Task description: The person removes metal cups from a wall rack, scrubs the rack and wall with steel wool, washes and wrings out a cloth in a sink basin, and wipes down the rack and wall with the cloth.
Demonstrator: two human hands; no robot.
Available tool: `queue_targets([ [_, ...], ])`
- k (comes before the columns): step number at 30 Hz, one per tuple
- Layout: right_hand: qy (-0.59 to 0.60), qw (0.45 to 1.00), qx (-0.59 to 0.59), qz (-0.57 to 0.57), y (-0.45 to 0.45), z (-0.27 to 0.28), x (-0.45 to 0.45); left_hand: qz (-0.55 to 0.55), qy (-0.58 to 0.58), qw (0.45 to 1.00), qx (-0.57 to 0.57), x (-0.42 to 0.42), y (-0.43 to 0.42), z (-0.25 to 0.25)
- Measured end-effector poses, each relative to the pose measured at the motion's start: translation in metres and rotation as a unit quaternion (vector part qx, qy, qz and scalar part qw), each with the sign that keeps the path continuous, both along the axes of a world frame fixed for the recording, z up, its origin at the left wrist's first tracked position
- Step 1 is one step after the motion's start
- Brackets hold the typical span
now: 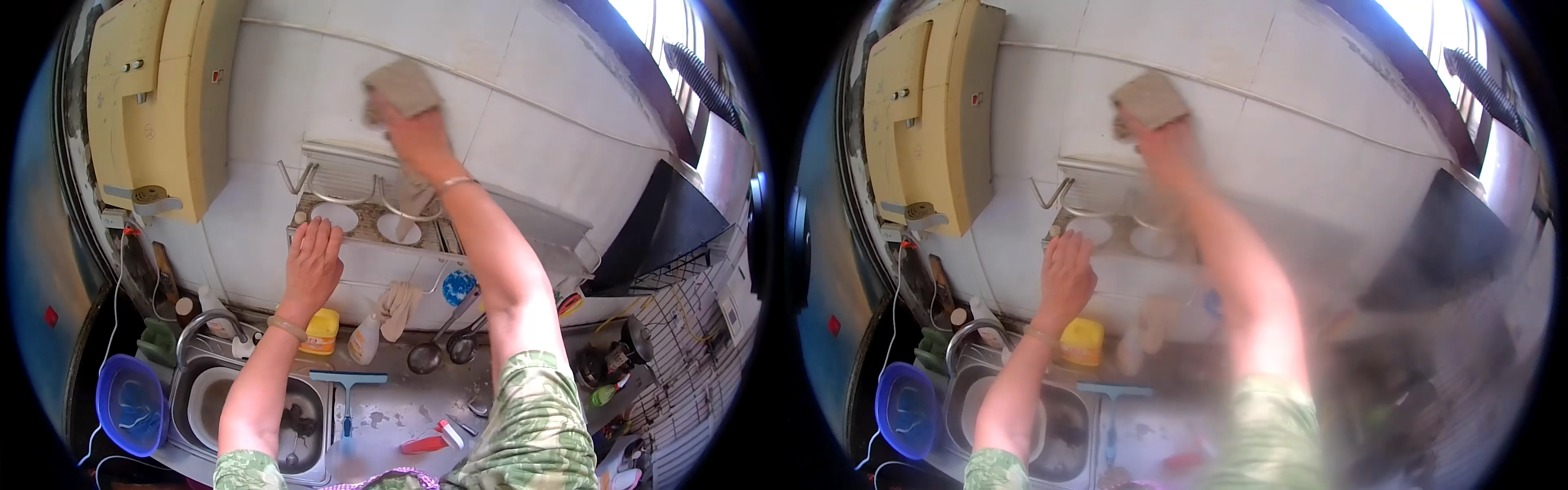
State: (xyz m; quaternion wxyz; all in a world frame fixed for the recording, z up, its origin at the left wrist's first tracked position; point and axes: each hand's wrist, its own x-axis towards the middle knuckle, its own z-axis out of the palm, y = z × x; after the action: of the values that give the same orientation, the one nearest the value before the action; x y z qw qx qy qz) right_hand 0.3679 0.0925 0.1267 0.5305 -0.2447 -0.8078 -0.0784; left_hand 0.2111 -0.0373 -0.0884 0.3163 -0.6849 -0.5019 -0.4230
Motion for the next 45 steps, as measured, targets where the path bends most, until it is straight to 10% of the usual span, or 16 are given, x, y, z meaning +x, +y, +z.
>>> queue_targets([
  [5, 0.108, 0.968, 0.05, -0.22, 0.002, -0.006, 0.134, 0.005, 0.004, 1.0, 0.013, -0.002, 0.004, -0.003],
  [10, 0.307, 0.803, 0.157, -0.486, 0.07, -0.02, 0.23, -0.009, -0.016, 1.0, 0.021, 0.003, 0.001, -0.003],
  [15, 0.062, 0.905, 0.251, -0.337, 0.041, -0.021, 0.096, -0.019, -0.037, 0.999, 0.01, 0.007, 0.009, -0.008],
  [17, -0.107, 0.965, 0.052, -0.233, -0.001, -0.009, 0.043, -0.012, -0.02, 0.999, 0.027, 0.003, 0.012, -0.01],
  [21, -0.174, 0.921, 0.335, -0.093, 0.003, 0.009, 0.0, -0.013, -0.022, 0.999, 0.03, 0.006, 0.014, -0.011],
  [26, -0.334, 0.906, 0.182, -0.186, 0.013, 0.017, -0.069, 0.004, -0.029, 0.998, 0.05, 0.012, 0.015, -0.007],
  [32, -0.22, 0.897, 0.372, -0.096, 0.032, 0.02, -0.06, -0.002, 0.002, 1.0, 0.027, -0.001, 0.012, -0.008],
  [36, 0.081, 0.992, -0.021, 0.094, -0.02, 0.053, -0.024, -0.002, 0.002, 1.0, 0.022, -0.003, 0.01, -0.008],
  [41, 0.09, 0.933, 0.3, -0.18, -0.036, 0.121, 0.061, -0.009, -0.02, 0.999, 0.039, 0.001, 0.012, -0.009],
  [45, 0.156, 0.875, 0.339, -0.308, 0.03, 0.143, 0.114, -0.022, -0.009, 0.999, 0.038, -0.001, 0.008, -0.007],
])
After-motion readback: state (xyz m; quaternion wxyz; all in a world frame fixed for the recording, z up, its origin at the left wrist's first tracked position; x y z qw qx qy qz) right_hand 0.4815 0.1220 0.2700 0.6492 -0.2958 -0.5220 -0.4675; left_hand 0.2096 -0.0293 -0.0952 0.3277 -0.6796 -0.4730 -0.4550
